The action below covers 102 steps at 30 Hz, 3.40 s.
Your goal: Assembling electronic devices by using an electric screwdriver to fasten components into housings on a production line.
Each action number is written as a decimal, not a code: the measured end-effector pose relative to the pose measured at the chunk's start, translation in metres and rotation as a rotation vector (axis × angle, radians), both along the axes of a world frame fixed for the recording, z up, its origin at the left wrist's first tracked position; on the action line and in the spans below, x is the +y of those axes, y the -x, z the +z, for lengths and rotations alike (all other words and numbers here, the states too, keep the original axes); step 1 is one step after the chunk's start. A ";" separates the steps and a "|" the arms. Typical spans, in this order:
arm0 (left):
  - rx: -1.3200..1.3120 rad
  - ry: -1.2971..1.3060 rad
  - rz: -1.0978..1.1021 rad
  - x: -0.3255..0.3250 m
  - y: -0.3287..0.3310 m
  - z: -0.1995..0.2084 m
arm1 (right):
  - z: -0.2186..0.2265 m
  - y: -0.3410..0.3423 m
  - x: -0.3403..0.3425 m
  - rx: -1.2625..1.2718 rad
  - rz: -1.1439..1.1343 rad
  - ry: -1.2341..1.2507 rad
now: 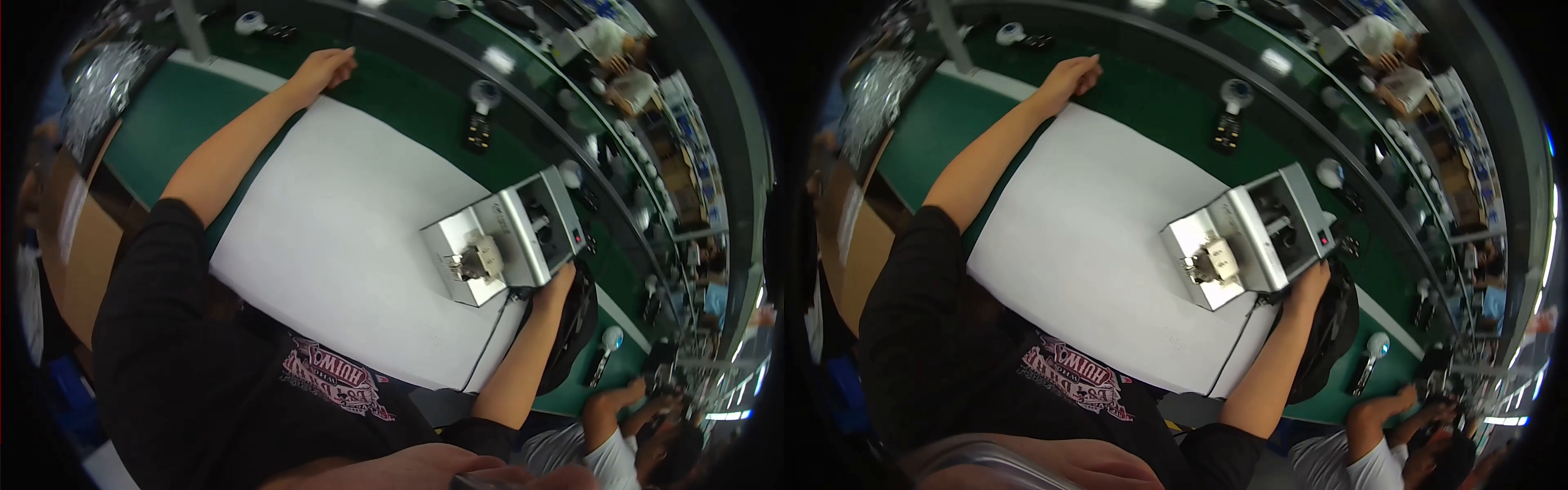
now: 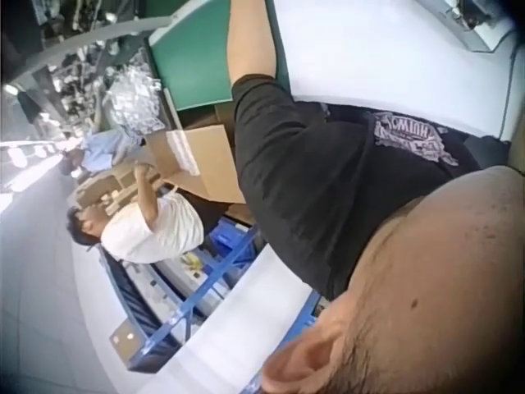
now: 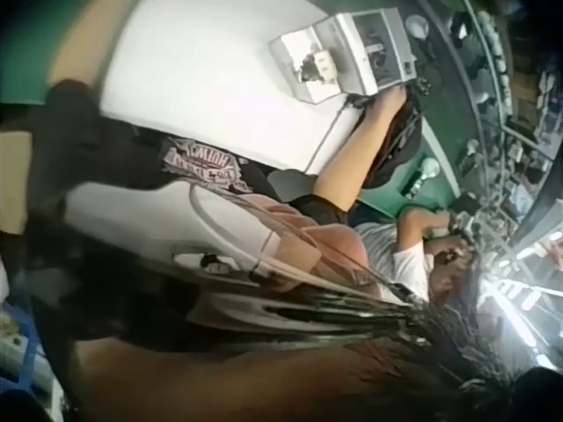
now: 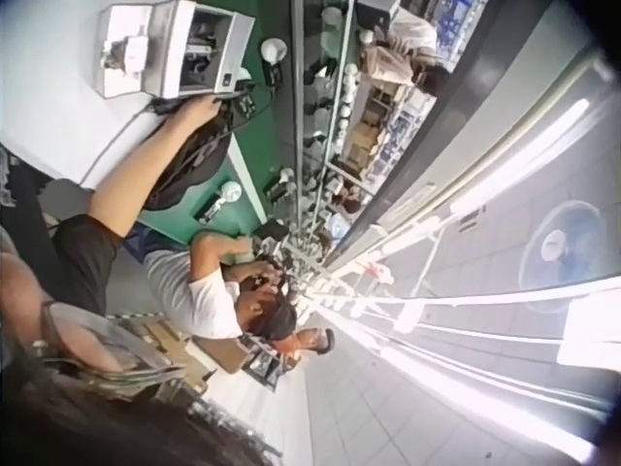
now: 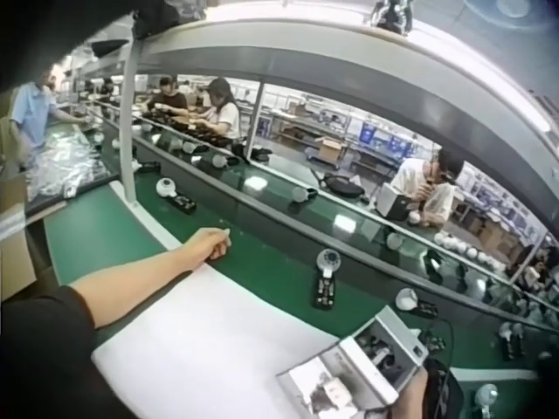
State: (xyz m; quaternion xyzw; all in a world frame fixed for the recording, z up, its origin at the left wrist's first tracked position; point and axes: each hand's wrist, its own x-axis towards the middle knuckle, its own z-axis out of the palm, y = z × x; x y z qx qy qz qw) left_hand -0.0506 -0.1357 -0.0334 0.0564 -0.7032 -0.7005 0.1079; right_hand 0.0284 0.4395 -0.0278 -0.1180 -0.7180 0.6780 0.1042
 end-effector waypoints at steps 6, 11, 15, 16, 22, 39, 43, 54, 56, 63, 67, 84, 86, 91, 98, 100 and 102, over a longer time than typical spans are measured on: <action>0.022 0.464 -0.043 0.003 0.005 -0.005 | 0.038 -0.011 -0.033 -0.062 -0.046 -0.065; 0.183 0.816 -0.111 0.038 -0.004 -0.002 | 0.026 -0.013 -0.012 -0.100 0.000 0.068; 0.226 0.855 -0.119 0.032 0.010 -0.007 | 0.029 -0.017 -0.014 -0.076 -0.021 0.061; 0.232 0.883 -0.110 0.035 0.014 -0.007 | 0.027 -0.017 -0.015 -0.070 -0.037 0.062; 0.141 1.041 -0.073 0.134 0.031 0.030 | 0.033 -0.013 -0.014 -0.087 0.005 0.074; -0.003 0.481 -0.090 0.130 0.111 -0.001 | 0.034 -0.021 -0.006 -0.062 -0.023 0.083; -0.009 -0.032 -0.190 0.172 0.001 0.072 | 0.041 -0.023 -0.005 -0.057 -0.004 0.084; -0.267 -0.417 -0.429 0.198 -0.116 0.068 | 0.033 -0.018 -0.015 -0.032 0.016 0.084; -0.289 -0.438 -0.334 0.202 -0.111 0.073 | 0.031 -0.018 -0.014 -0.028 0.026 0.086; -0.346 -0.502 -0.336 0.194 -0.117 0.088 | 0.030 -0.020 -0.013 -0.034 0.062 0.118; -0.380 -0.424 -0.282 0.189 -0.115 0.080 | 0.034 -0.021 -0.014 -0.070 0.035 0.111; -0.356 -0.464 -0.264 0.208 -0.105 0.082 | 0.037 -0.025 -0.016 -0.072 0.005 0.092; -0.353 -0.472 -0.269 0.204 -0.103 0.082 | 0.037 -0.024 -0.015 -0.079 0.036 0.093; -0.360 -0.491 -0.329 0.202 -0.102 0.077 | 0.036 -0.022 -0.015 -0.082 0.045 0.080; -0.322 -0.685 -0.478 0.197 -0.095 0.052 | 0.038 -0.024 -0.018 -0.048 0.028 0.112; -0.335 -0.704 -0.472 0.195 -0.091 0.045 | 0.038 -0.024 -0.019 -0.046 0.020 0.110; -0.341 -0.713 -0.469 0.194 -0.091 0.042 | 0.038 -0.023 -0.018 -0.041 0.000 0.107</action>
